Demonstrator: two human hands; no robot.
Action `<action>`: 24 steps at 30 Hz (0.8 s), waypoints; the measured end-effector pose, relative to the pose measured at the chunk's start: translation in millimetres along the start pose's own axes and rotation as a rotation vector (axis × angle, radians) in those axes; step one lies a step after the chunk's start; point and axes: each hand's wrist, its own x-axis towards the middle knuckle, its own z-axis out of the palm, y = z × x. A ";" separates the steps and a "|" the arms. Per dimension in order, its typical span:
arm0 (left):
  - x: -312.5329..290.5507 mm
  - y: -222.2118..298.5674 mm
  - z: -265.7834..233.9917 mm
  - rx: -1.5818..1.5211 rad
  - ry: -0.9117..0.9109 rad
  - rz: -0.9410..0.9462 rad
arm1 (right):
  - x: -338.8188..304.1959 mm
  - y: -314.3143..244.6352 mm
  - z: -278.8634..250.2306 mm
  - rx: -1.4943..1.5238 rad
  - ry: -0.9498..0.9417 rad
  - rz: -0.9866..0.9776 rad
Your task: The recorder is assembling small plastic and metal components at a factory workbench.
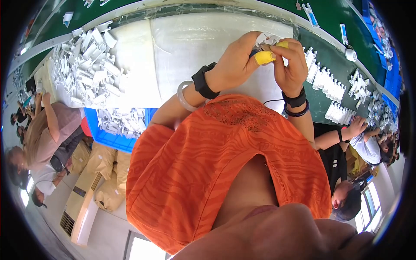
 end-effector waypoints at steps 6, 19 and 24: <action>0.3 -0.3 3.3 -0.092 0.040 0.007 | -1.4 0.1 -1.2 -0.028 -0.025 0.022; -1.5 2.1 1.8 -0.103 0.001 0.005 | -3.5 -1.3 -5.9 -0.044 -0.069 -0.004; -2.7 -0.8 1.6 -0.034 0.048 0.072 | -5.8 -3.1 0.3 -0.102 -0.055 -0.031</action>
